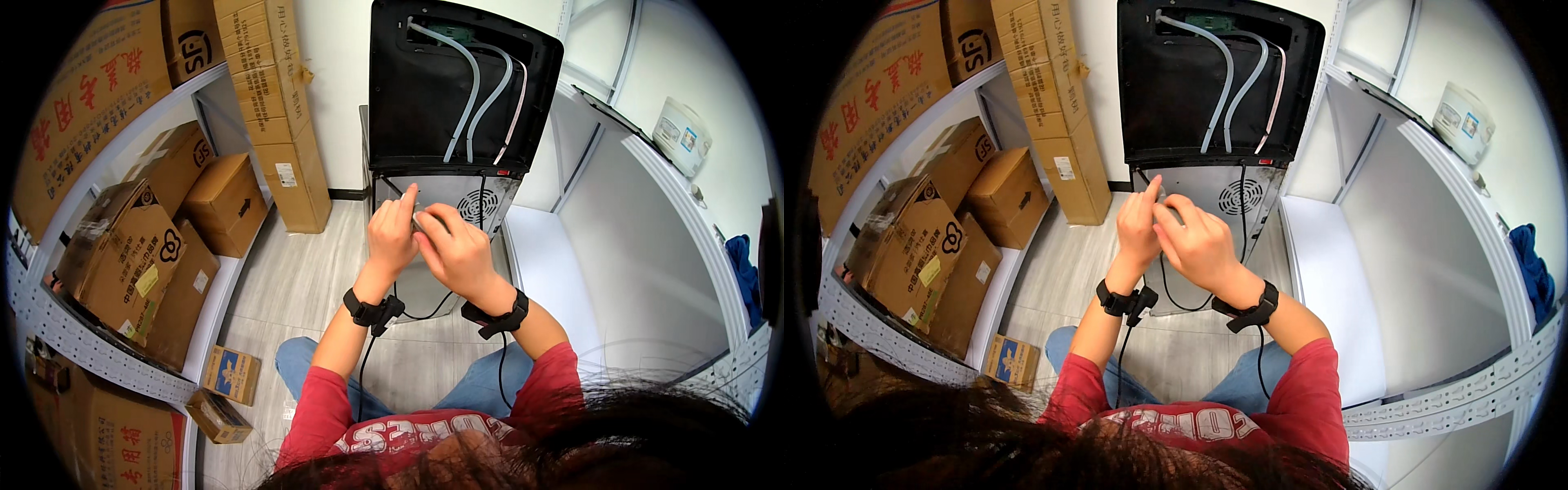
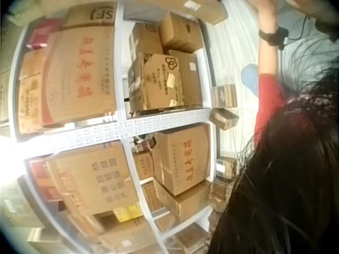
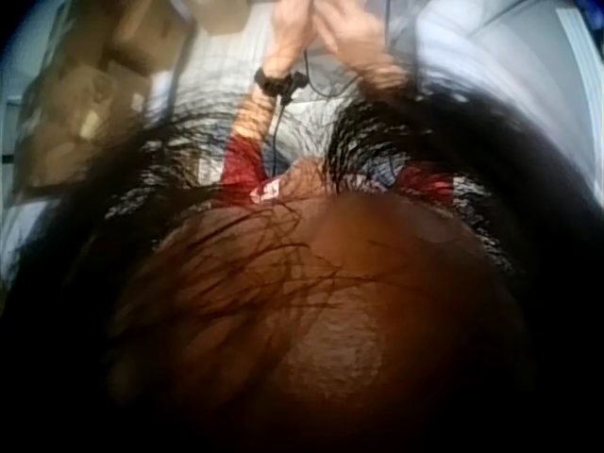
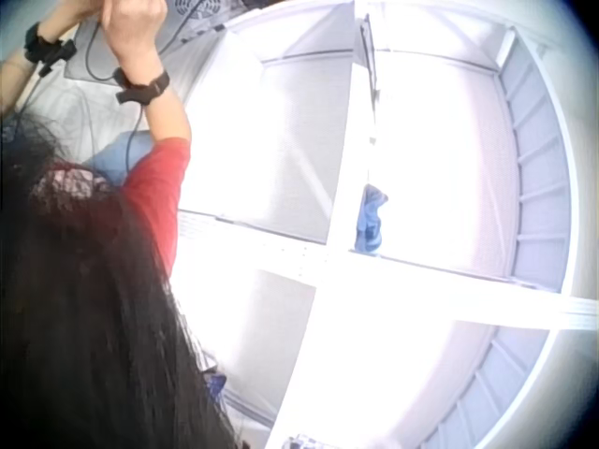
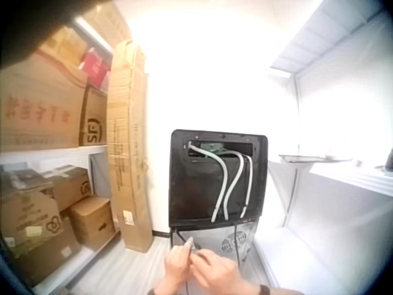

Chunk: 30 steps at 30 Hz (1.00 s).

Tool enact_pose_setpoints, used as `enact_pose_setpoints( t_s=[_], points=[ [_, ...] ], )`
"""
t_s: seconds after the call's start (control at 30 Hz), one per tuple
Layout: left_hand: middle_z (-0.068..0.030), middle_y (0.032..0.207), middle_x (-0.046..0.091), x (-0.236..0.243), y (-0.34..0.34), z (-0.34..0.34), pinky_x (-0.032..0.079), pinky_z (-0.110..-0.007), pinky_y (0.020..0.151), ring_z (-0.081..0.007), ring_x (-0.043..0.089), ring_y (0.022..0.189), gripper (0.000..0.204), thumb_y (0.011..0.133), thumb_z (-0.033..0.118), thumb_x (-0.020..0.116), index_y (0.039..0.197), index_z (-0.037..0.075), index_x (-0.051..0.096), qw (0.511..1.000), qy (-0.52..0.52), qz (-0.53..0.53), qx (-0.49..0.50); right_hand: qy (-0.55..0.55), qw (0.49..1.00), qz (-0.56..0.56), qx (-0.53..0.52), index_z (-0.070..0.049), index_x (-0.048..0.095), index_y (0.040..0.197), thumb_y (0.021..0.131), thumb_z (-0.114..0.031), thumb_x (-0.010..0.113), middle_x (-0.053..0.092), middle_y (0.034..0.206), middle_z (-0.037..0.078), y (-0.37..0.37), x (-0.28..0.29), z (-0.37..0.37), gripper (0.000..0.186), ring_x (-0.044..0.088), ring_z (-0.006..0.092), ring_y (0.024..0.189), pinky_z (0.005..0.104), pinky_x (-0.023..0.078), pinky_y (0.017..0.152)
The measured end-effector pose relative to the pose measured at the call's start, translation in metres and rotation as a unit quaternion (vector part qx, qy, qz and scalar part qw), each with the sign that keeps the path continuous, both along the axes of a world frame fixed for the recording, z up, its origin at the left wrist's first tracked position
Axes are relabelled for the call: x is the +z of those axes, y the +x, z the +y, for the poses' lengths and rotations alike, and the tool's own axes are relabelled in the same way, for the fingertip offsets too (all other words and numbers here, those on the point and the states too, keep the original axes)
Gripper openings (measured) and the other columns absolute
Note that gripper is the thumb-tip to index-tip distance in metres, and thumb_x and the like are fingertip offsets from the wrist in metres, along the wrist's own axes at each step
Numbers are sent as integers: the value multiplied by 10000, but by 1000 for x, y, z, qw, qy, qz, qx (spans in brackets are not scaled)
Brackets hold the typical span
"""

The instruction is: The person uses a screwdriver to remove and reinsert screws on the back panel of a water dispenser. They repeatedly loosen and tighten the same screws while seated on the floor in a storage area.

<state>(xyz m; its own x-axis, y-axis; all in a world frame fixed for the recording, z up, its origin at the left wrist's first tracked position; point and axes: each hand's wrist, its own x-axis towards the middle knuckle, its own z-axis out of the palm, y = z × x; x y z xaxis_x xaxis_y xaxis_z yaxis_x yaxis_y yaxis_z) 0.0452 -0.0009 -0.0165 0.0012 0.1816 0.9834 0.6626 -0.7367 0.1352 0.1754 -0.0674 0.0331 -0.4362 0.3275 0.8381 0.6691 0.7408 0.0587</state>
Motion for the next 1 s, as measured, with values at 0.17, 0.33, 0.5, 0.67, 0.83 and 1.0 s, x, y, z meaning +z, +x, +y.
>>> enact_pose_setpoints(
  t_s=[0.17,0.33,0.5,0.67,0.83,1.0],
  points=[
    [-84,686,518,-8,-8,6,424,-358,543,-255,510,612,418,638,-48,612,1055,-22,605,1000,5,-21,22,67,997,18,22,-23,614,1059,720,-139,743,605,1028,124,-7,8,-1,381,627,250,723,335,511,632],
    [-85,694,516,0,-6,-2,419,-361,545,-255,503,607,411,636,-57,612,1044,-18,598,1000,6,-2,14,-20,999,25,3,-28,603,1059,725,-161,731,583,1038,118,0,-4,0,382,606,255,750,345,498,660],
    [-87,700,505,-7,-10,2,420,-361,555,-255,503,617,407,645,-33,621,1051,-13,595,1000,6,15,9,93,995,-1,48,-27,607,1050,750,-183,733,592,1003,112,-2,11,5,361,608,251,693,331,500,615],
    [-89,709,510,-5,-5,3,428,-354,570,-256,510,631,397,653,-38,619,1049,-17,596,1000,11,4,11,-23,998,50,-25,-30,602,1080,731,-126,718,590,1022,114,0,-4,1,380,593,259,739,344,491,665],
    [-94,719,527,-3,-4,2,437,-362,581,-269,524,644,366,660,-19,632,1023,-17,593,1000,-10,-2,20,84,996,-7,30,-28,600,1094,746,-154,726,592,1018,116,6,8,8,390,609,258,709,336,504,623],
    [-93,712,530,-4,-3,3,432,-373,576,-274,520,636,383,672,-11,632,1054,-15,597,999,-16,-37,19,-87,994,62,-15,-30,618,1053,715,-77,696,601,1010,99,1,-1,-7,350,594,261,778,352,495,700]
  ],
)
